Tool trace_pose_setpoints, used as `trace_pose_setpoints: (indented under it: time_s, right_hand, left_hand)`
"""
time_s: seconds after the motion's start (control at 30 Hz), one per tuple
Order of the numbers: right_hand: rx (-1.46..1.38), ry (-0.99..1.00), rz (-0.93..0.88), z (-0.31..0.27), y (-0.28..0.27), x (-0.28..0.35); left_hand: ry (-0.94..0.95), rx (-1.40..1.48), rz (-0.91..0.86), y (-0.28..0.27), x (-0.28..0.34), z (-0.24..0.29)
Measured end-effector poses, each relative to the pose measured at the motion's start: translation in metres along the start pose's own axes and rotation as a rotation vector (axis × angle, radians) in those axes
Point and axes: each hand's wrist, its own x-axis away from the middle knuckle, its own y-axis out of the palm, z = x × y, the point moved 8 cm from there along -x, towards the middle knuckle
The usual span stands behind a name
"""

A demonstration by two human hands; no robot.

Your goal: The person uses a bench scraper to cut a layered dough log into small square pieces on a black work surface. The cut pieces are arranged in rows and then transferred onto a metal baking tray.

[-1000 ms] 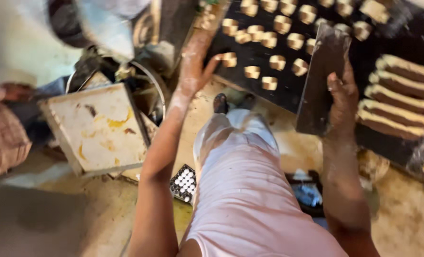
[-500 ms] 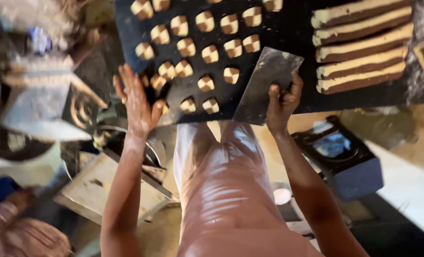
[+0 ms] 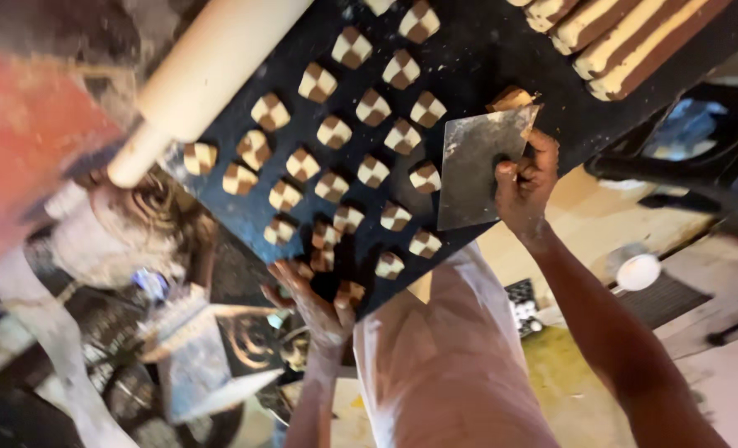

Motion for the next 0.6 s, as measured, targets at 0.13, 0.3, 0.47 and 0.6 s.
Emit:
trace_pose_setpoints:
  time_s: [0.13, 0.3, 0.47, 0.6]
  right_hand:
    - [0.202, 0.009, 0.177, 0.006, -0.014, 0.006]
    - [0.006, 0.014, 0.181, 0.010, -0.007, 0.013]
    - [-0.168, 0.181, 0.215, 0.011, -0.001, 0.011]
    - [-0.161, 0.085, 0.197, -0.005, 0.003, 0.005]
  left_hand:
    - [0.034, 0.011, -0.050, 0.003, -0.002, 0.004]
    - [0.029, 0.018, -0.137, 0.005, -0.005, 0.009]
    - [0.082, -0.033, -0.180, 0.009, -0.010, 0.012]
    - [0.103, -0.053, -0.186, 0.011, -0.009, 0.011]
